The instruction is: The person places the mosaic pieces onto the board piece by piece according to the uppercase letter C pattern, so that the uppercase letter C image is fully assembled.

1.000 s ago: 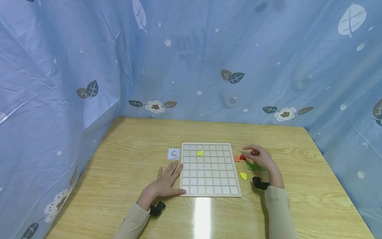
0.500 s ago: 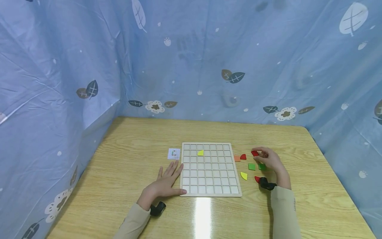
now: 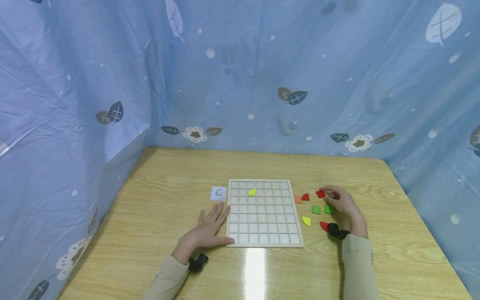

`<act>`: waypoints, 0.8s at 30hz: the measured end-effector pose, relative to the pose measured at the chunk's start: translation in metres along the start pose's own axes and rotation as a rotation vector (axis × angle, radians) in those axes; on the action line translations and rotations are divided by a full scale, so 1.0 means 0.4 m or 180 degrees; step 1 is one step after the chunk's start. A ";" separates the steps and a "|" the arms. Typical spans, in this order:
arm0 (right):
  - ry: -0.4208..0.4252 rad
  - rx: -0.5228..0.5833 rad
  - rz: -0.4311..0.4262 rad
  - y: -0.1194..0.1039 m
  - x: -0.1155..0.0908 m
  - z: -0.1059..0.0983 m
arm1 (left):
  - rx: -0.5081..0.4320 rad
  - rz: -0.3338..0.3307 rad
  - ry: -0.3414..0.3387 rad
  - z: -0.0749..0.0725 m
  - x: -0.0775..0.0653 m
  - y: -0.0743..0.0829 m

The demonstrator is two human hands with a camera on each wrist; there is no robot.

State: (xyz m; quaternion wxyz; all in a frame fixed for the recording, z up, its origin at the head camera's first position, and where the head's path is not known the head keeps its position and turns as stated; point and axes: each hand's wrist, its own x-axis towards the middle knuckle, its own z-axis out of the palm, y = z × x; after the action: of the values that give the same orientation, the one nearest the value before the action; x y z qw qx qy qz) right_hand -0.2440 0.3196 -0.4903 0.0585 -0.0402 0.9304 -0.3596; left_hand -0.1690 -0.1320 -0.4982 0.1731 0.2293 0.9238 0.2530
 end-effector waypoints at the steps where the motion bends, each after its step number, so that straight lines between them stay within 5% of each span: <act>1: -0.0003 -0.0007 0.0007 0.000 -0.001 -0.001 | 0.0007 0.0001 0.0001 0.000 0.000 -0.001; 24: -0.0026 0.0071 0.0091 0.012 -0.008 -0.010 | -0.0021 0.0033 -0.0010 0.002 0.000 -0.004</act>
State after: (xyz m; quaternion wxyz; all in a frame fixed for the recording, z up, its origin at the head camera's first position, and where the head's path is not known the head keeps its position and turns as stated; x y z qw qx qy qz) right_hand -0.2416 0.3260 -0.4903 0.0679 -0.0278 0.9266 -0.3689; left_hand -0.1692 -0.1330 -0.4997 0.1741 0.2339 0.9215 0.2566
